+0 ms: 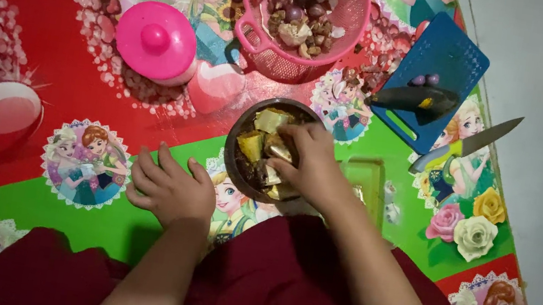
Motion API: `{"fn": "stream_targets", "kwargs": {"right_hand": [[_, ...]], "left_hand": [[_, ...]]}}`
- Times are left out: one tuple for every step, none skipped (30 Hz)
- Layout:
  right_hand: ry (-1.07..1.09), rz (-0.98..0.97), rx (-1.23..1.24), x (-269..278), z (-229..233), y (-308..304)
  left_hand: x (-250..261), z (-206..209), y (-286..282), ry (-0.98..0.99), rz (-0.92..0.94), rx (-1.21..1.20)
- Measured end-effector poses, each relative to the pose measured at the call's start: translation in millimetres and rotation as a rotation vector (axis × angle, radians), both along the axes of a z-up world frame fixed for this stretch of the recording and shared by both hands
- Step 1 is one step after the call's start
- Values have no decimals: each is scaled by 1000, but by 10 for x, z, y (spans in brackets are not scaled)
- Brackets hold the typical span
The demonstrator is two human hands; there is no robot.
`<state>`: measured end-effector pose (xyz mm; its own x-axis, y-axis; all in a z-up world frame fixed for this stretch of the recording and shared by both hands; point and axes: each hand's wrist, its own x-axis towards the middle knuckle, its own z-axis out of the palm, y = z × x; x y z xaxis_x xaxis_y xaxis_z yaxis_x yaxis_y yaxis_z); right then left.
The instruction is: Grinding ingredients in a mortar and pestle and preparing small fish for a meal
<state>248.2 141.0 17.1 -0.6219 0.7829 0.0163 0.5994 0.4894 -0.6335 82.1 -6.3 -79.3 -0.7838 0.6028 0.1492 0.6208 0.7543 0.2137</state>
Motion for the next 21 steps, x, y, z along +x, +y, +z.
{"fn": "stream_targets", "kwargs": {"right_hand": [[-53,3,-114,25,-58,9],[-52,1,-116,38,-52,33],[-26,-3,-113,50,-50,57],[-3,-4,-112,70,-48,72],[-5,-5,-117,64,4,88],[-49,-70,-108,53,58,115],[-93,-134,-98,40,114,142],[-93,-131,-99,58,98,135],[-31,-93,-47,78,84,127],[32,-56,5,97,69,122],[34,-55,4,68,78,97],[10,-47,118,43,88,67],[-13,-39,232,19,95,35],[-13,-37,229,-53,154,28],[-72,3,293,-125,212,20],[-130,43,359,-197,275,19],[-130,45,358,-280,278,-3],[-189,115,351,-368,282,-15],[-249,184,344,-457,287,-25],[-247,184,343,-488,178,-46],[-290,213,367,-522,66,-65]], "left_hand": [[-2,-9,0,1,3,-4],[-8,-13,7,1,0,-6],[-14,-20,13,8,0,-4],[-8,-27,4,12,2,-5],[-2,-35,-8,10,2,-10],[2,-44,-12,11,2,-4],[5,-49,-17,12,2,1],[3,-52,-20,13,5,1],[1,-52,-23,14,-1,6],[-5,-53,-21,15,-8,13],[-13,-51,-10,17,-7,12],[-16,-48,-8,12,-8,6],[-19,-47,-7,8,-9,0],[-18,-42,-9,7,-6,-3],[-16,-36,-12,2,-4,-7],[-16,-29,-5,-3,-1,-9],[-6,-27,-14,-3,1,-10],[-6,-27,-4,1,2,-6],[-7,-26,6,5,3,-3],[1,-31,3,7,2,-4],[6,-38,1,13,2,3]]}}
